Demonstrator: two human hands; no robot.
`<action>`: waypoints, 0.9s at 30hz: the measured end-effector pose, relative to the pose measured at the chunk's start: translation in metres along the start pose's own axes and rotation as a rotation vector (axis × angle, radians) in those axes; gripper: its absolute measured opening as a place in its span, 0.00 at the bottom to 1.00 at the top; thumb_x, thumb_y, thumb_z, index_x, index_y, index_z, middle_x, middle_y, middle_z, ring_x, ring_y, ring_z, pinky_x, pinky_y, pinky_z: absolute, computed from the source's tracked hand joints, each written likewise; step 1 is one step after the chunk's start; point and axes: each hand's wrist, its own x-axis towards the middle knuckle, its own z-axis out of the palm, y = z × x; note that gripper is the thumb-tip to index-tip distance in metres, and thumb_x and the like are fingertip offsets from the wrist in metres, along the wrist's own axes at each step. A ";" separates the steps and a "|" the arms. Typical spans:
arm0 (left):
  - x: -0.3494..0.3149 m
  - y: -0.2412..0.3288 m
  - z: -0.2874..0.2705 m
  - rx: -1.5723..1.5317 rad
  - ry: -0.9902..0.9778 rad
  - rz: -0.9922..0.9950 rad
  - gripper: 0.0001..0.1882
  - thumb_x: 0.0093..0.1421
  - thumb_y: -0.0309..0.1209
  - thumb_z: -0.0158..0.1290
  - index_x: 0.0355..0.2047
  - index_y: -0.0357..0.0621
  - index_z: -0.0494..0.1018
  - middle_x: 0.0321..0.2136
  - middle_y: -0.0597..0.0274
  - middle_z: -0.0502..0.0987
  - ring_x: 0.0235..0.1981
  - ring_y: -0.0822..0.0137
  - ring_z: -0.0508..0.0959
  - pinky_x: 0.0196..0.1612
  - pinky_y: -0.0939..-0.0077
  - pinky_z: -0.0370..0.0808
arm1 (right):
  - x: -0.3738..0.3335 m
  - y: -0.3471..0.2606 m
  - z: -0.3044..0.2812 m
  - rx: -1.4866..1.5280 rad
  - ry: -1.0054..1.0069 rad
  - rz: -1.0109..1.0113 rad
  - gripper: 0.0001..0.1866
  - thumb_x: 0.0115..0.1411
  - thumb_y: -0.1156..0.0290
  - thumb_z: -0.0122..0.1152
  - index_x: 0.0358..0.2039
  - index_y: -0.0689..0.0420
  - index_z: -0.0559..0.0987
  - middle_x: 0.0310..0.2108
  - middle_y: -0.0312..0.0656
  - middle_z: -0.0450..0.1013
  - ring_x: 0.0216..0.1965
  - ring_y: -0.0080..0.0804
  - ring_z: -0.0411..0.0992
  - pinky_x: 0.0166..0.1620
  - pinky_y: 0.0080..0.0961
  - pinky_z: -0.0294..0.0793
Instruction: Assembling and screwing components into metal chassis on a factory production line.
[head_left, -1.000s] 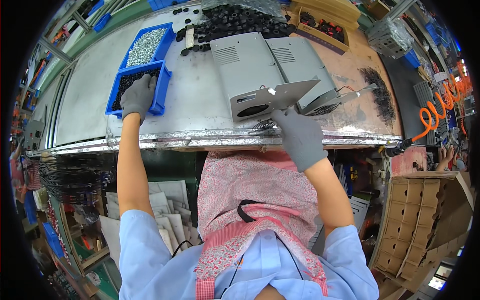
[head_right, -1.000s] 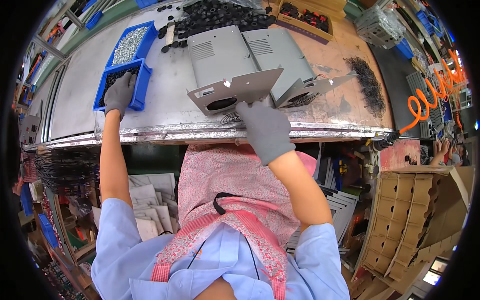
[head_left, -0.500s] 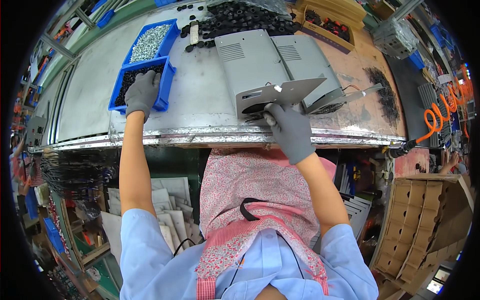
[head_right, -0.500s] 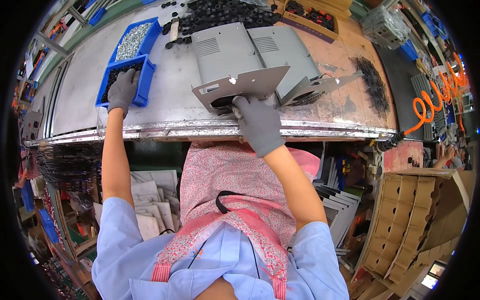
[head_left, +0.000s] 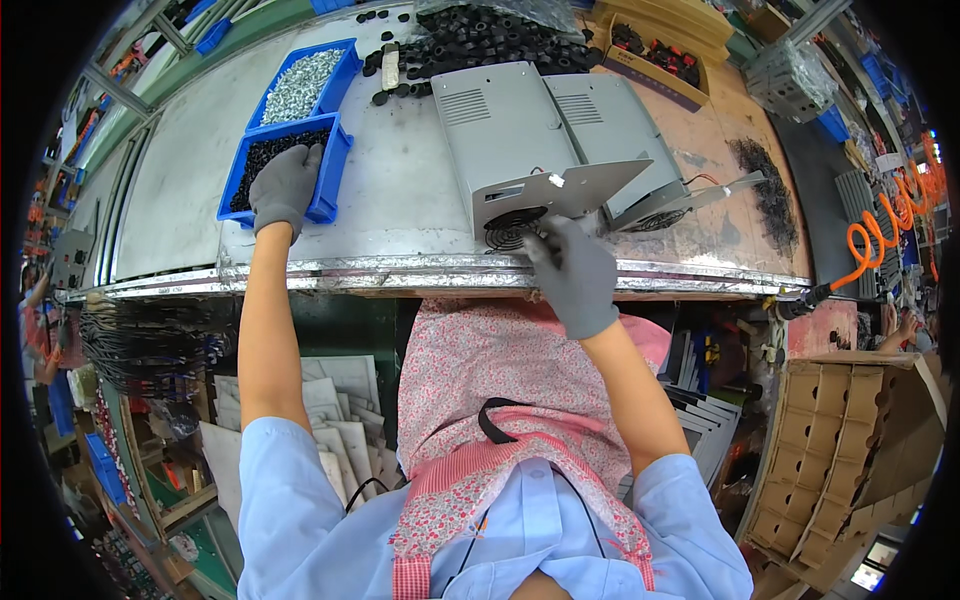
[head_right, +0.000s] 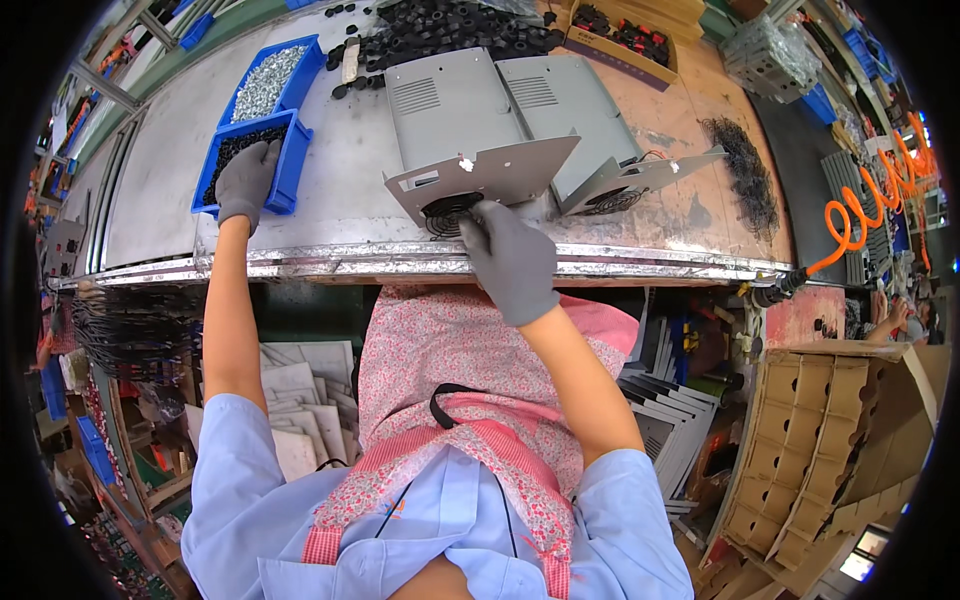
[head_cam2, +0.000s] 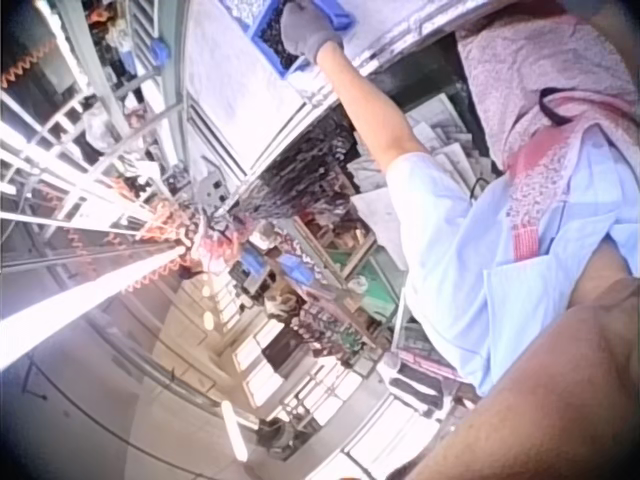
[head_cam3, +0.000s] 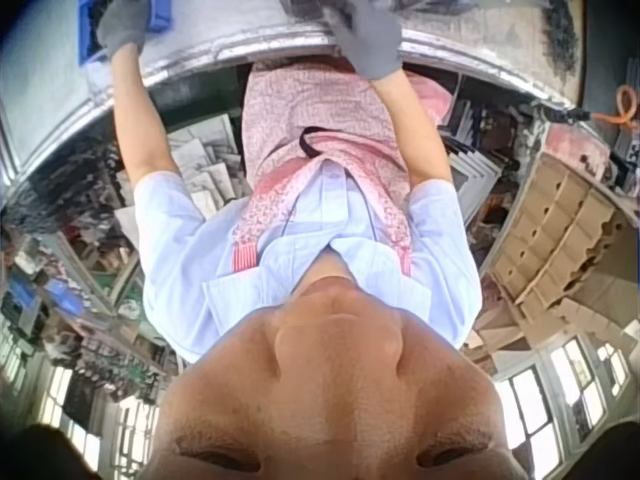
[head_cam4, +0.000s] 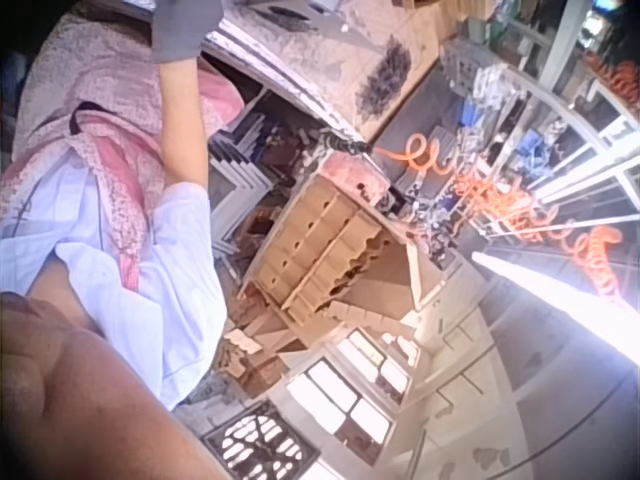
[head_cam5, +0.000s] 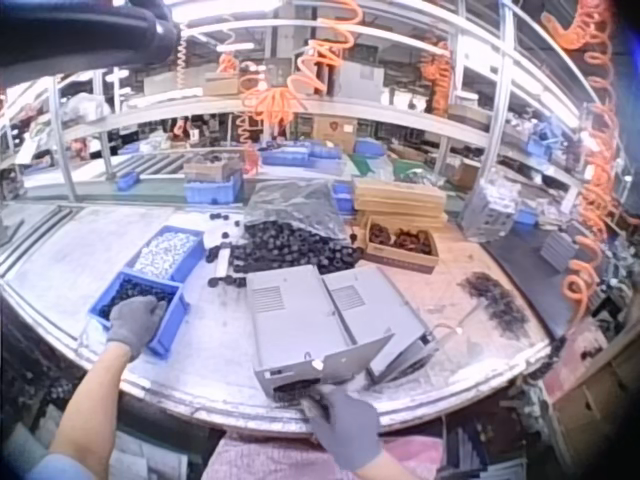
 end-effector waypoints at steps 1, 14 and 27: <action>-0.001 0.001 -0.001 -0.009 0.006 -0.008 0.22 0.63 0.52 0.39 0.34 0.50 0.73 0.35 0.54 0.77 0.39 0.49 0.76 0.40 0.56 0.72 | -0.005 0.000 -0.007 0.037 0.025 0.005 0.10 0.55 0.65 0.61 0.35 0.54 0.74 0.25 0.43 0.74 0.24 0.42 0.73 0.26 0.33 0.70; -0.004 -0.011 0.006 -0.057 0.120 0.195 0.19 0.64 0.50 0.38 0.37 0.52 0.70 0.38 0.54 0.76 0.40 0.47 0.75 0.40 0.54 0.71 | 0.004 0.196 -0.255 -1.489 -0.506 -0.012 0.07 0.55 0.64 0.55 0.32 0.50 0.77 0.29 0.37 0.74 0.36 0.35 0.73 0.43 0.33 0.67; -0.016 0.000 -0.005 -0.168 0.049 0.072 0.23 0.61 0.55 0.41 0.27 0.48 0.71 0.29 0.50 0.76 0.35 0.44 0.74 0.37 0.56 0.69 | -0.016 0.260 -0.275 -1.458 -1.152 0.900 0.21 0.42 0.64 0.68 0.41 0.49 0.80 0.40 0.36 0.77 0.42 0.34 0.75 0.38 0.40 0.78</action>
